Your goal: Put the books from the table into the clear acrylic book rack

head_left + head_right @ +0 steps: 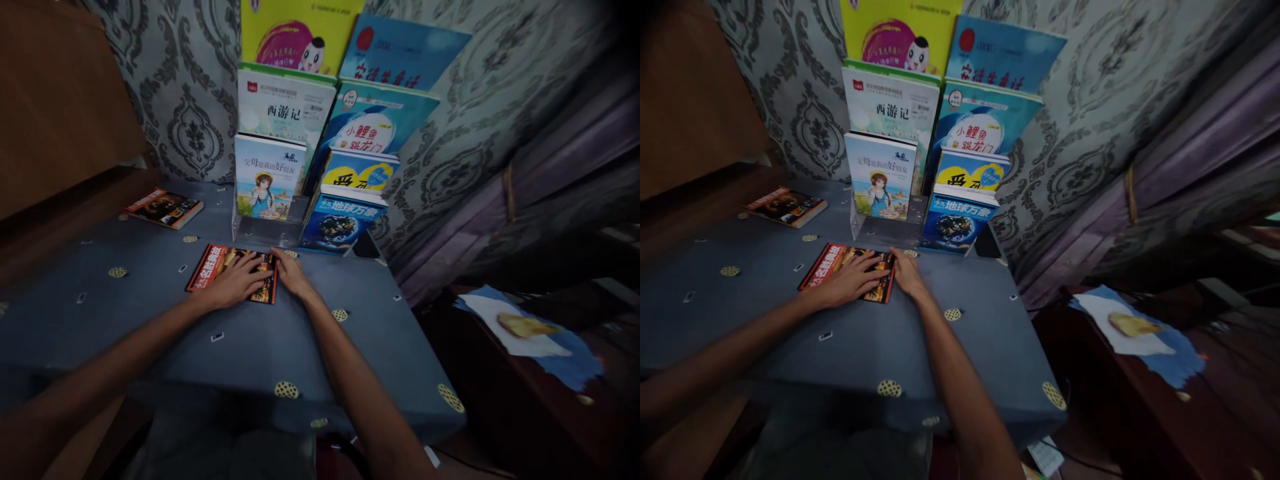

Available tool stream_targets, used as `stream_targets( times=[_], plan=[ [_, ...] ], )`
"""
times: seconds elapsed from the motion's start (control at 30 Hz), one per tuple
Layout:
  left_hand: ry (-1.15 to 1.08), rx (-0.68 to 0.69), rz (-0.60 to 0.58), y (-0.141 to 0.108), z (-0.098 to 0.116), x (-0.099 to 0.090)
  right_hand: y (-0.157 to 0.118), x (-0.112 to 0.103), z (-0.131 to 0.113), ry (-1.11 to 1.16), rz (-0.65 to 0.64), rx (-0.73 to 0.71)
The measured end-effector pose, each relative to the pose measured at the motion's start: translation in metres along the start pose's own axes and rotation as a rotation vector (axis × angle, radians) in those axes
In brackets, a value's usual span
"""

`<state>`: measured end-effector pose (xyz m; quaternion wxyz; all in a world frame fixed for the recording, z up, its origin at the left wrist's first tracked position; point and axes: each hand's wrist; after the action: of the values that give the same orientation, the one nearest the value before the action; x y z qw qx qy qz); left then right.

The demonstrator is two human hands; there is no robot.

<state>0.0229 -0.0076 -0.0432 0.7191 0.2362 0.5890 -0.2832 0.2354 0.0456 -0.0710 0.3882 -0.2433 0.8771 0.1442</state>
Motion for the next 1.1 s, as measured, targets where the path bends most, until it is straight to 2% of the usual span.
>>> stream_targets(
  times=[0.07, 0.17, 0.37, 0.47, 0.6, 0.7, 0.77, 0.93, 1.0, 1.1],
  plan=[
    [-0.014, 0.052, -0.005, -0.007, 0.015, 0.004, 0.002, 0.001, 0.000, -0.034, 0.005, 0.013],
    [-0.038, 0.115, -0.008, -0.028, 0.026, 0.006, 0.002, 0.003, 0.001, -0.072, 0.026, 0.024],
    [-0.061, 0.141, -0.047, -0.058, 0.025, 0.004, 0.000, 0.005, 0.000, -0.121, 0.059, 0.014],
    [-0.089, 0.058, -0.007, -0.064, 0.003, 0.001, -0.004, 0.005, -0.009, -0.164, 0.062, 0.016],
    [-0.193, -0.130, 0.050, -0.071, -0.055, -0.012, -0.005, 0.007, -0.033, -0.237, 0.087, -0.025],
    [-0.344, -0.185, 0.092, -0.072, -0.097, -0.024, 0.007, 0.017, -0.062, -0.213, -0.038, -0.210],
    [-0.430, -0.194, 0.138, -0.071, -0.115, -0.026, 0.022, 0.027, -0.081, -0.194, -0.156, -0.327],
    [-0.535, -0.223, 0.227, -0.071, -0.127, -0.012, 0.057, 0.055, -0.119, -0.255, -0.241, -0.259],
    [-0.552, -0.227, 0.249, -0.071, -0.127, -0.004, 0.056, 0.064, -0.129, -0.265, -0.258, -0.265],
    [-0.569, -0.215, 0.265, -0.071, -0.126, 0.002, 0.035, 0.074, -0.137, -0.232, -0.265, -0.329]
  ],
)
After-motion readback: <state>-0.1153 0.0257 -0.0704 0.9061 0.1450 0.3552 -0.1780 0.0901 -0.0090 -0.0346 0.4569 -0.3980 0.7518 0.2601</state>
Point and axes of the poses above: each hand's wrist, its own y-axis towards the middle knuckle, its own x-axis out of the palm, z = x × y, and after that the axes turned 14 degrees about -z, right-handed
